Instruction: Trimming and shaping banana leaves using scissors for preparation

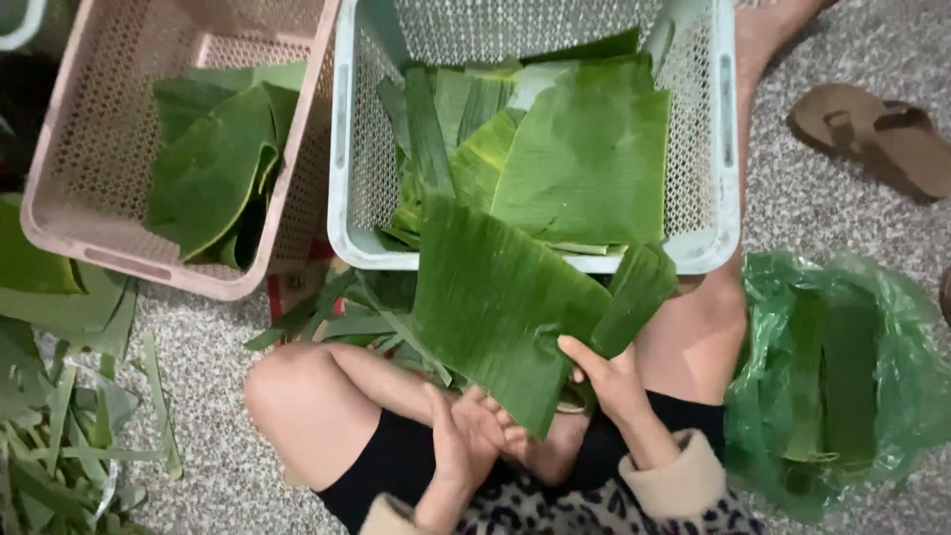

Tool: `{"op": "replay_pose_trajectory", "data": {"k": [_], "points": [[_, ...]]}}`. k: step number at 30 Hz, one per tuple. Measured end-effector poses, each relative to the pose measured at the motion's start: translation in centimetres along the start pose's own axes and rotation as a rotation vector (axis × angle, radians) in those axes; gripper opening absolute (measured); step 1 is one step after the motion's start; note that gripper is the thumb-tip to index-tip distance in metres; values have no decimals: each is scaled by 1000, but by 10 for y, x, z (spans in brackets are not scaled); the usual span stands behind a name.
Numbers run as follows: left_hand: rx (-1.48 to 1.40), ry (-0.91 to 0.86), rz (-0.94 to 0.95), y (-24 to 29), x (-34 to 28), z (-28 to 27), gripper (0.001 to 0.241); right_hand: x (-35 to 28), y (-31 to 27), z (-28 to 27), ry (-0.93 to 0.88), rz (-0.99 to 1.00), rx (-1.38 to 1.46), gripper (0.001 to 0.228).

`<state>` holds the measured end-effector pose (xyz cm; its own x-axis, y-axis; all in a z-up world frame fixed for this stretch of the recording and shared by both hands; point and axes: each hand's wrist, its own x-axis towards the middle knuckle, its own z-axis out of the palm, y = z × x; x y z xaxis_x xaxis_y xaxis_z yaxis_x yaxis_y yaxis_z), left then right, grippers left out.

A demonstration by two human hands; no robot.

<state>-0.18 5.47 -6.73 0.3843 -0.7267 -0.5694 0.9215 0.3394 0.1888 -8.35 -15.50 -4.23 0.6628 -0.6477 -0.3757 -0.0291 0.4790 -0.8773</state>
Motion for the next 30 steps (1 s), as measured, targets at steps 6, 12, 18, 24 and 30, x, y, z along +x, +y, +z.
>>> {"op": "replay_pose_trajectory", "data": {"k": [6, 12, 18, 24, 30], "points": [[456, 165, 24, 0, 12, 29, 53, -1, 57, -45, -8, 279, 555, 35], [517, 214, 206, -18, 23, 52, 41, -19, 50, -18, -200, 186, 563, 75], [703, 178, 282, -13, 24, 50, 30, -20, 28, -11, -38, 3, -152, 42], [873, 297, 415, 9, 23, 63, 63, -10, 40, -20, -56, -150, -378, 25], [368, 395, 506, 40, -1, 94, 67, 37, 88, -109, 362, 198, 640, 33]]}}
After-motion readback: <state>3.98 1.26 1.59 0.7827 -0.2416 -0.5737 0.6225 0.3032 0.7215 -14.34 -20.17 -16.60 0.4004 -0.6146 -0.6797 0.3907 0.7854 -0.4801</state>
